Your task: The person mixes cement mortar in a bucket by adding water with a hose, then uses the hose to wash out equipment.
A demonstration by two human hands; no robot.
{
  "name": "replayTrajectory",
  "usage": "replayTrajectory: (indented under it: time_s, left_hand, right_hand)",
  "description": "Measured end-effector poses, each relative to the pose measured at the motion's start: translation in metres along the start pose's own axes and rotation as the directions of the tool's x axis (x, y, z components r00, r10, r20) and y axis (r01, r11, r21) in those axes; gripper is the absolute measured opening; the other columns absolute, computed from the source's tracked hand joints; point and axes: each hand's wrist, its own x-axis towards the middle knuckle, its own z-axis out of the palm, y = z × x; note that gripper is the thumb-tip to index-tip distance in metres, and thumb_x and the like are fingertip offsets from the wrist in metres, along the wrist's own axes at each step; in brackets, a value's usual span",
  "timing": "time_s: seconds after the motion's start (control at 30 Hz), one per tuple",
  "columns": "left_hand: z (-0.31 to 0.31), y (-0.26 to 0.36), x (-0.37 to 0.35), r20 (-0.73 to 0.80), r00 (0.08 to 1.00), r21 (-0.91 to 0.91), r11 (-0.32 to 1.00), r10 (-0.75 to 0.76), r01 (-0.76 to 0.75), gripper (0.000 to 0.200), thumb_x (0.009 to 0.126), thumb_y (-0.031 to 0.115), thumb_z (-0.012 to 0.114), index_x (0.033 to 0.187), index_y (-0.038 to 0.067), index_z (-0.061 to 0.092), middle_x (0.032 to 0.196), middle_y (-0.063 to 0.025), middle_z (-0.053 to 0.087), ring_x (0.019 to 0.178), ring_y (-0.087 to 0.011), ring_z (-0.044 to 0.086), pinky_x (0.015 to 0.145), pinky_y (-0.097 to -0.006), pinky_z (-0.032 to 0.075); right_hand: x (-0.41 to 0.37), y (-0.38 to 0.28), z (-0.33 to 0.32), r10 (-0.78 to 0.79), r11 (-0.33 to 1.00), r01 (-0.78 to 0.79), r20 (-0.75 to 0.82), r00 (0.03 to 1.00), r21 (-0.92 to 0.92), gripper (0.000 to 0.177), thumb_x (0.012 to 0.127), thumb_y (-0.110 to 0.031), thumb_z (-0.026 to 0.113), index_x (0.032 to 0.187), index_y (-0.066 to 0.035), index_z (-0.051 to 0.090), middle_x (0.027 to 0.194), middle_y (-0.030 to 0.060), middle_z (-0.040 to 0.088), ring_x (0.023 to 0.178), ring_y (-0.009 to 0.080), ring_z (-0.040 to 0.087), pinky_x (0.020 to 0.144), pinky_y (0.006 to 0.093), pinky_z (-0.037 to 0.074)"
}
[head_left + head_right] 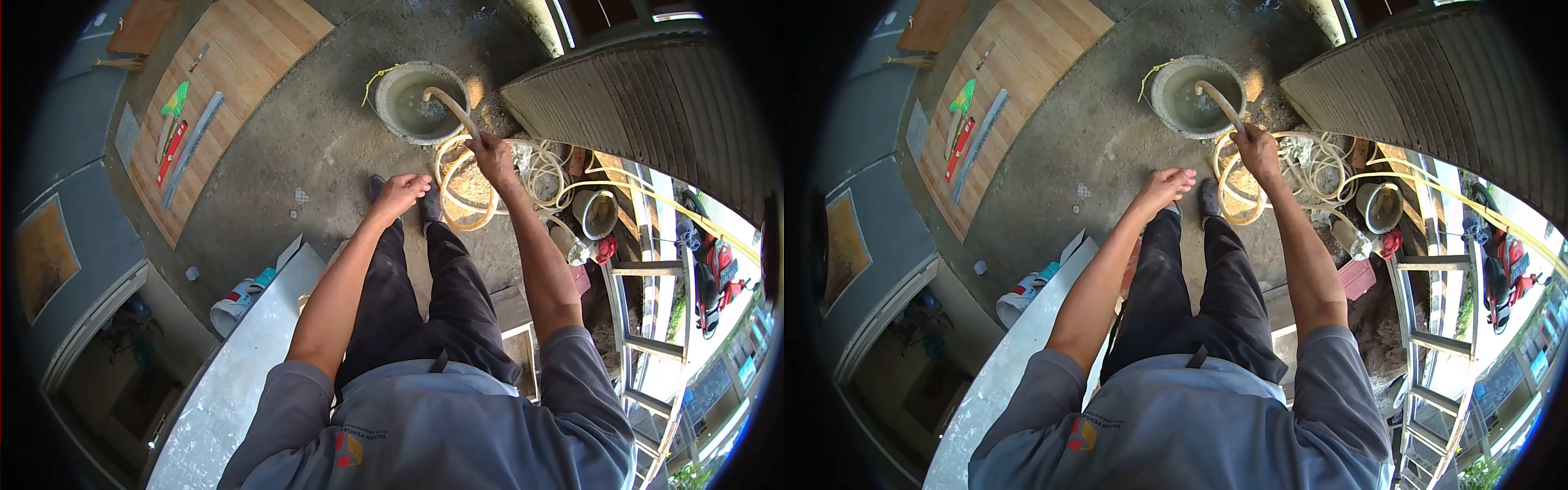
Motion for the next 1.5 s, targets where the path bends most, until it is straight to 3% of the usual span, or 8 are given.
replayTrajectory:
  time_s: [0.27, 0.43, 0.73, 1.03, 1.17, 1.43, 1.47, 1.5]
  left_hand:
    - [0.037, 0.036, 0.095, 0.172, 0.981, -0.413, 0.911, 0.084, -0.006, 0.054, 0.095, 0.043, 0.058, 0.135, 0.007, 0.05, 0.123, -0.0077, 0.061, 0.109, -0.0201, 0.059, 0.09, -0.0388, 0.049]
    - [0.041, 0.031, 0.15, 0.319, 0.926, -0.754, 0.646, 0.204, 0.117, 0.026, 0.093, 0.032, 0.063, 0.112, 0.015, 0.06, 0.113, -0.0015, 0.063, 0.097, -0.0162, 0.06, 0.081, -0.0359, 0.051]
    - [0.046, 0.026, 0.164, 0.23, 0.969, -0.709, 0.698, 0.092, 0.102, 0.032, 0.088, 0.014, 0.068, 0.116, 0.014, 0.053, 0.106, -0.0044, 0.065, 0.1, -0.015, 0.06, 0.077, -0.0328, 0.049]
    - [0.044, 0.024, 0.168, 0.253, 0.956, -0.701, 0.709, 0.148, 0.076, 0.034, 0.091, 0.013, 0.064, 0.122, 0.01, 0.05, 0.107, -0.0079, 0.064, 0.1, -0.019, 0.063, 0.084, -0.0411, 0.054]
    - [0.047, 0.017, 0.176, 0.244, 0.959, -0.682, 0.729, 0.144, 0.064, 0.035, 0.091, 0.013, 0.064, 0.122, 0.009, 0.05, 0.109, -0.0091, 0.064, 0.102, -0.0202, 0.063, 0.084, -0.0435, 0.054]
    - [0.053, 0.008, 0.191, 0.242, 0.959, -0.655, 0.754, 0.15, 0.047, 0.037, 0.09, 0.013, 0.065, 0.123, 0.008, 0.049, 0.109, -0.009, 0.065, 0.101, -0.0209, 0.064, 0.084, -0.0443, 0.054]
    - [0.054, 0.006, 0.194, 0.241, 0.959, -0.655, 0.754, 0.152, 0.045, 0.037, 0.09, 0.013, 0.065, 0.123, 0.008, 0.049, 0.109, -0.0091, 0.065, 0.1, -0.0211, 0.064, 0.084, -0.0445, 0.054]
    - [0.055, 0.004, 0.197, 0.239, 0.959, -0.655, 0.754, 0.154, 0.042, 0.038, 0.09, 0.013, 0.065, 0.124, 0.008, 0.049, 0.109, -0.0091, 0.065, 0.1, -0.0213, 0.065, 0.084, -0.0447, 0.054]
  right_hand:
    - [0.01, 0.017, 0.009, -0.009, 0.998, 0.009, -0.005, 1.0, 0.06, 0.026, 0.087, -0.022, 0.063, 0.099, 0.001, 0.067, 0.071, 0.0197, 0.064, 0.061, 0.0274, 0.061, 0.06, 0.0383, 0.047]
    - [0.011, 0.039, 0.022, -0.056, 0.994, 0.058, -0.025, 0.998, 0.093, 0.027, 0.088, -0.021, 0.063, 0.106, -0.002, 0.068, 0.076, 0.0196, 0.066, 0.068, 0.0262, 0.066, 0.065, 0.0374, 0.05]
    - [0.003, 0.05, 0.029, 0.017, 1.0, -0.015, 0.105, 0.994, -0.019, 0.037, 0.09, -0.027, 0.064, 0.119, -0.004, 0.064, 0.087, 0.0201, 0.069, 0.079, 0.0284, 0.07, 0.072, 0.0378, 0.052]
    - [-0.02, 0.065, 0.03, 0.075, 0.997, -0.072, -0.157, 0.985, 0.024, 0.036, 0.094, -0.034, 0.062, 0.11, -0.002, 0.067, 0.091, 0.0226, 0.068, 0.082, 0.0312, 0.07, 0.071, 0.0389, 0.053]
    - [-0.036, 0.096, 0.014, 0.158, 0.987, -0.163, -0.186, 0.97, -0.012, 0.034, 0.095, -0.031, 0.06, 0.108, -0.001, 0.068, 0.095, 0.0233, 0.066, 0.083, 0.0321, 0.07, 0.07, 0.0378, 0.055]
    - [-0.093, 0.231, -0.053, 0.195, 0.915, -0.297, -0.344, 0.918, -0.273, 0.025, 0.091, -0.025, 0.062, 0.09, -0.001, 0.068, 0.075, 0.0191, 0.064, 0.064, 0.0291, 0.062, 0.064, 0.0392, 0.049]
    - [-0.104, 0.253, -0.071, 0.268, 0.872, -0.374, -0.332, 0.904, -0.315, 0.028, 0.09, -0.029, 0.057, 0.095, -0.004, 0.069, 0.079, 0.0195, 0.066, 0.073, 0.0353, 0.065, 0.07, 0.0417, 0.05]
    - [-0.115, 0.278, -0.088, 0.154, 0.848, -0.32, -0.381, 0.912, -0.423, 0.03, 0.09, -0.029, 0.055, 0.096, -0.003, 0.069, 0.083, 0.0213, 0.066, 0.079, 0.0384, 0.065, 0.073, 0.0443, 0.05]
